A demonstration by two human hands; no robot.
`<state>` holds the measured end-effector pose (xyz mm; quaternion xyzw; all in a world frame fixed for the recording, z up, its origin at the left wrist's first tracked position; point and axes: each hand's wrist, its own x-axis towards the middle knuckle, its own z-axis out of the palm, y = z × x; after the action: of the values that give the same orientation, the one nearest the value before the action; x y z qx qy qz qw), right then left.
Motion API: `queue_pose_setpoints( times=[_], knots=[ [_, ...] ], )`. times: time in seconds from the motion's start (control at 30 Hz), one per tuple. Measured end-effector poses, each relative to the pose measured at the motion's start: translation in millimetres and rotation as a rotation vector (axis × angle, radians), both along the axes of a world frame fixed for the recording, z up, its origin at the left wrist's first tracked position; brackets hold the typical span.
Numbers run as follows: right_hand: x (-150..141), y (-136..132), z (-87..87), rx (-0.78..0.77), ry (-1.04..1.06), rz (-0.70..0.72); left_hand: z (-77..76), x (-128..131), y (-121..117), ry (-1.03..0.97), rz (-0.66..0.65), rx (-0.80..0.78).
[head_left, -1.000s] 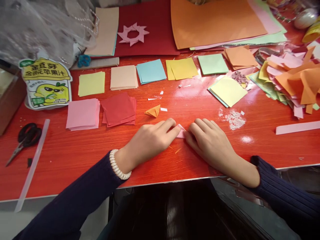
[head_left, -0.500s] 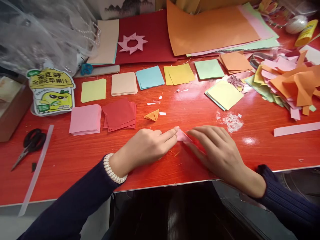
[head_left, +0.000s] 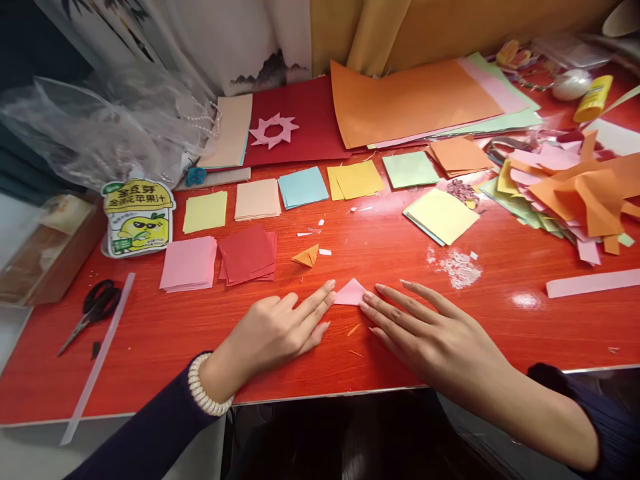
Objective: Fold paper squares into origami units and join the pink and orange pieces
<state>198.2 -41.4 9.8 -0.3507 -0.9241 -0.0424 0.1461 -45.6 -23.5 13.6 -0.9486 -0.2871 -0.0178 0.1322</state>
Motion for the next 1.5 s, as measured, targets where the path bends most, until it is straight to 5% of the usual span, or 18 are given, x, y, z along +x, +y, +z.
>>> queue_pose_setpoints(
  times=[0.13,0.33,0.47,0.6,0.83,0.97,1.13,1.3,1.5],
  knots=[
    [2.5,5.7,1.1,-0.031,0.023,0.034,-2.4,8.7,-3.1,0.041,0.011,0.005],
    [7.0,16.1,-1.4,-0.043,0.022,0.099,1.9,35.0,-4.7,-0.193,-0.134,0.044],
    [20.3,25.8,-2.6,-0.077,-0.007,0.153,4.5,21.8,-9.8,-0.222,-0.013,-0.072],
    [30.4,44.4,-0.6,-0.074,0.017,0.370,3.9,14.0,1.0,-0.317,0.106,-0.317],
    [26.2,80.0,0.5,0.104,0.000,0.524,5.8,43.7,35.6,-0.308,0.296,-0.515],
    [18.9,83.4,-2.7,0.077,0.015,0.409,5.6,51.2,35.1,-0.470,0.383,-0.666],
    [8.6,70.6,-12.6,-0.223,0.180,0.144,4.4,54.2,31.0,-0.637,0.458,-0.787],
    [-0.8,63.5,-14.0,-0.432,0.331,-0.070,1.5,56.2,32.6,-0.718,0.498,-0.804],
    [-5.6,64.2,-12.7,-0.501,0.332,-0.120,-1.9,55.6,33.6,-0.720,0.455,-0.760]
  ],
)
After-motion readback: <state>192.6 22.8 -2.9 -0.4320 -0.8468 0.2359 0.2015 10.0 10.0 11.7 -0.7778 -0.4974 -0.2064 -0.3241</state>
